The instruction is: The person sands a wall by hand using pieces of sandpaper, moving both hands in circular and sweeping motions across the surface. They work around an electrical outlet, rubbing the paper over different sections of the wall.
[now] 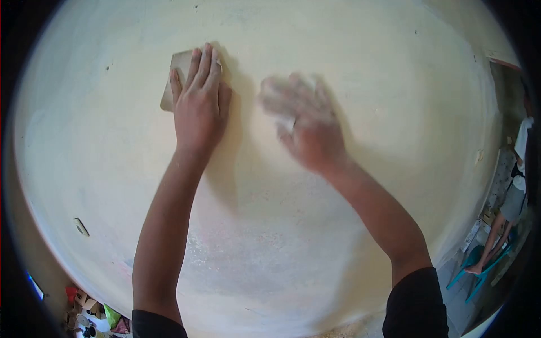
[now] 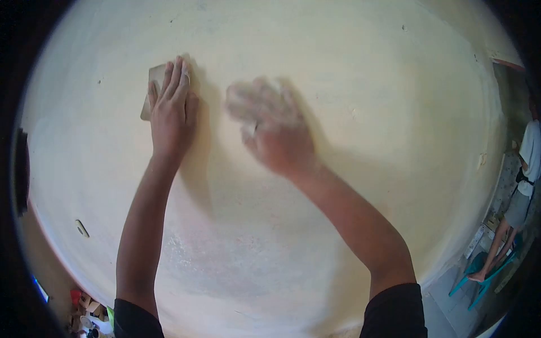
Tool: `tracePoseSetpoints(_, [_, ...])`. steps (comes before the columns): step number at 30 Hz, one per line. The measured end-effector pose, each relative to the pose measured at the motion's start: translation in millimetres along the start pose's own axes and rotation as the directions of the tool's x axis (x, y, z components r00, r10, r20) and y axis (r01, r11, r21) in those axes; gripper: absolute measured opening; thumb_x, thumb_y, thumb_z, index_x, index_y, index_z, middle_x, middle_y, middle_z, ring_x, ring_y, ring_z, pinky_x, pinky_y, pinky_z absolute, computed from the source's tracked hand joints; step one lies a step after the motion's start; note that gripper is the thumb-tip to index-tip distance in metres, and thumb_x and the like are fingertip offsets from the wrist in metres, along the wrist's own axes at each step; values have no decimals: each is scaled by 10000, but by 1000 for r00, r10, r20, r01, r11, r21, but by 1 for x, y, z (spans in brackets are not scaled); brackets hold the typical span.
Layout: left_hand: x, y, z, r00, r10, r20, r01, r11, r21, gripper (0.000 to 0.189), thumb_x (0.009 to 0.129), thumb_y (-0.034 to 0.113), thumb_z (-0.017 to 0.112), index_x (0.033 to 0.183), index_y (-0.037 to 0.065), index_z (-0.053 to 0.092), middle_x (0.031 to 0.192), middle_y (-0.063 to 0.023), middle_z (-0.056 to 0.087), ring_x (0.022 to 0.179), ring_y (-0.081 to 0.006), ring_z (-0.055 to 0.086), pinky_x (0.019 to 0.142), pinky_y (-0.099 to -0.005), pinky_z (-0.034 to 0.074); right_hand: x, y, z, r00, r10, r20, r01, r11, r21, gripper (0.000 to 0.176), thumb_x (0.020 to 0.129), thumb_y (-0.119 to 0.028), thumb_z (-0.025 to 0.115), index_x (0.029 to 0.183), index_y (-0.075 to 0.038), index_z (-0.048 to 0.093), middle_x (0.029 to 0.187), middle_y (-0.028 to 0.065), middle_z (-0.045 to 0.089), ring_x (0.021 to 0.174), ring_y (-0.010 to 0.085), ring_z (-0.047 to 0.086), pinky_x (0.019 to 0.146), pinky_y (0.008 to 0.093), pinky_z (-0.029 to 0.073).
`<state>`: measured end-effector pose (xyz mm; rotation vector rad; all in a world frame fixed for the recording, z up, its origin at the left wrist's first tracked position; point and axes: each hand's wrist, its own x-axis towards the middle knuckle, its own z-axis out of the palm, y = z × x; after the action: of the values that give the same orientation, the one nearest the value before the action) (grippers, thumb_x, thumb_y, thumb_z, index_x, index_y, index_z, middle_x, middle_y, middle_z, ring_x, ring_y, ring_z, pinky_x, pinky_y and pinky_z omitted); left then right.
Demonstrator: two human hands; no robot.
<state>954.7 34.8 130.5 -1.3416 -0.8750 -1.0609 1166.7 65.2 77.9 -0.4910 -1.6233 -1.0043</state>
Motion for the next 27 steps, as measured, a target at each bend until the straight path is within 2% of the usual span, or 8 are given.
tracePoseSetpoints(5, [-10,-3,-2,996,-94,-5,95,995,31,478,942,101,417,1410,6,436,1507,-113,386,1430,-290,292,1157,-557,134,3,97,-13,934,238,-267,-281,951,-133,509,863,-151,602,1358,-244,531,1474,16,433,1367,330,368,1172,505,196])
tracePoseSetpoints(8, [-42,9,-4,996,-52,73,46,996,74,476,952,127,439,1408,-9,430,1508,-116,384,1431,-298,288,1153,-561,139,-44,62,-14,945,278,-173,-302,944,-132,532,869,-159,594,1385,-260,510,1502,6,394,1382,327,351,1165,526,195])
tracePoseSetpoints(11, [-7,10,5,999,2,-51,-1,1000,27,451,933,142,489,1360,-2,490,1476,-128,428,1405,-288,342,1144,-582,155,-41,35,-15,984,179,9,-178,982,-55,536,872,-178,593,1391,-276,504,1505,0,388,1396,313,335,1159,552,190])
tracePoseSetpoints(15, [63,8,31,987,21,-160,-9,997,75,450,942,189,476,1356,15,493,1477,-104,431,1397,-271,354,1146,-566,179,33,82,-11,995,9,-98,-25,986,-164,487,896,-202,564,1373,-285,516,1489,-16,406,1380,299,356,1146,558,222])
tracePoseSetpoints(17, [86,5,42,987,-23,-156,40,994,104,474,951,193,454,1396,33,455,1493,-101,408,1416,-260,321,1153,-558,166,60,121,-5,959,105,-265,-161,967,-198,464,912,-206,543,1369,-281,517,1477,-15,421,1370,294,369,1147,523,246])
tracePoseSetpoints(20, [81,24,45,988,-17,-155,30,996,81,468,949,206,460,1385,36,465,1492,-94,412,1409,-252,333,1151,-558,177,65,122,8,877,238,-417,-293,954,-71,455,918,-209,539,1369,-267,517,1460,-6,442,1369,283,374,1155,483,252])
tracePoseSetpoints(23, [55,31,33,996,40,-83,-35,997,63,491,946,205,466,1414,61,435,1511,-67,386,1418,-238,315,1152,-550,183,40,68,1,969,130,-211,-160,978,-133,453,914,-208,548,1364,-256,524,1447,2,457,1356,277,391,1154,474,259])
tracePoseSetpoints(27, [42,-8,11,999,-2,-34,4,997,76,487,957,190,441,1432,84,425,1522,-45,371,1430,-227,292,1161,-525,184,45,117,-16,969,105,-223,-144,976,-164,455,912,-203,559,1363,-258,525,1447,13,458,1365,285,377,1151,475,265])
